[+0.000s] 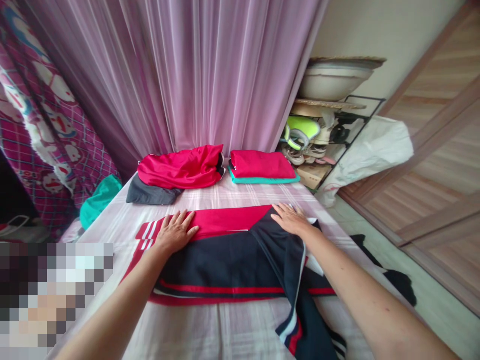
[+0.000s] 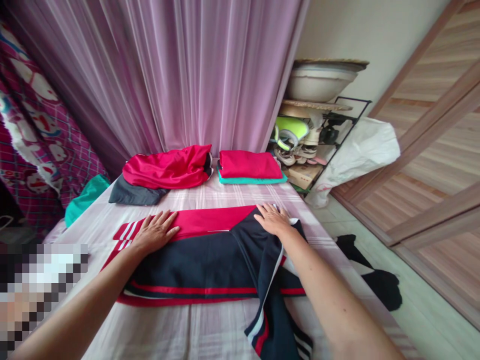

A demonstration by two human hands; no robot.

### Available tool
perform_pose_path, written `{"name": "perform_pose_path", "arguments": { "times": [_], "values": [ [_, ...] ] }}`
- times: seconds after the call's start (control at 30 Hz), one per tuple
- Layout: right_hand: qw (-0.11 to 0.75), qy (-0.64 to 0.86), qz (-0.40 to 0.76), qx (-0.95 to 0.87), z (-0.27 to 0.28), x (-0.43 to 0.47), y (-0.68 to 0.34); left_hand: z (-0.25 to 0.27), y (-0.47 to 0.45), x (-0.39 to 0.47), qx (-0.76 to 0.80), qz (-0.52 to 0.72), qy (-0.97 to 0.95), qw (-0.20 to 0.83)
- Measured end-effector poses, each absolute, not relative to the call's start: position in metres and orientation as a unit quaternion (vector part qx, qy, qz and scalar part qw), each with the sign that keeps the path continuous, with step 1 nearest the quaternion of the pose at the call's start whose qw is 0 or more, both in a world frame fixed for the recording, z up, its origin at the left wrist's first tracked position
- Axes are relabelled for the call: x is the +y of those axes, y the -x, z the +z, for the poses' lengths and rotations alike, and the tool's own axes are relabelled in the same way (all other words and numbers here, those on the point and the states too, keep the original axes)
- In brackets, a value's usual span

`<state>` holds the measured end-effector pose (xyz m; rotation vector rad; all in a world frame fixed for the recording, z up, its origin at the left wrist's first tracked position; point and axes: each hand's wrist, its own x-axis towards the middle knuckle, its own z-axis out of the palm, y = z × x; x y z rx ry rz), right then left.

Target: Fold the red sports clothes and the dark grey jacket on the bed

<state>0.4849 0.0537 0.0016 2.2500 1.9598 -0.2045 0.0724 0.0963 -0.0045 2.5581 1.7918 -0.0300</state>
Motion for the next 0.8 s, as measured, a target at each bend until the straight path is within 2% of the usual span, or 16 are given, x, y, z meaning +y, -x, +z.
{"name": "perform_pose_path", "arguments": {
  "times": [0.2, 0.33, 0.43, 0.57, 0.63, 0.73, 0.8],
  "values": [
    [0.009, -0.8, -0.094, 0.593, -0.006, 0.038, -0.515, 0.008, -0.079, 0.093, 0.585, -0.008, -0.811, 0.004],
    [-0.011, -0.813, -0.067, 0.578, -0.01, 0.034, -0.508, 0.024, -0.112, 0.06, 0.562, 0.119, -0.819, -0.013],
    [-0.017, -0.81, -0.055, 0.584, -0.011, 0.034, -0.506, 0.033, -0.153, 0.014, 0.436, 0.224, -0.868, 0.082],
    [-0.031, -0.806, -0.047, 0.59, -0.013, 0.034, -0.508, 0.039, -0.196, -0.041, 0.214, 0.187, -0.922, 0.263],
    [-0.034, -0.805, -0.047, 0.591, -0.013, 0.033, -0.509, 0.04, -0.206, -0.057, 0.159, 0.17, -0.932, 0.28],
    [-0.043, -0.805, -0.054, 0.589, -0.014, 0.034, -0.508, 0.042, -0.208, -0.067, 0.156, 0.172, -0.935, 0.27],
    [-0.06, -0.806, -0.065, 0.585, -0.014, 0.035, -0.509, 0.043, -0.205, -0.068, 0.178, 0.167, -0.916, 0.319]
  ]
}}
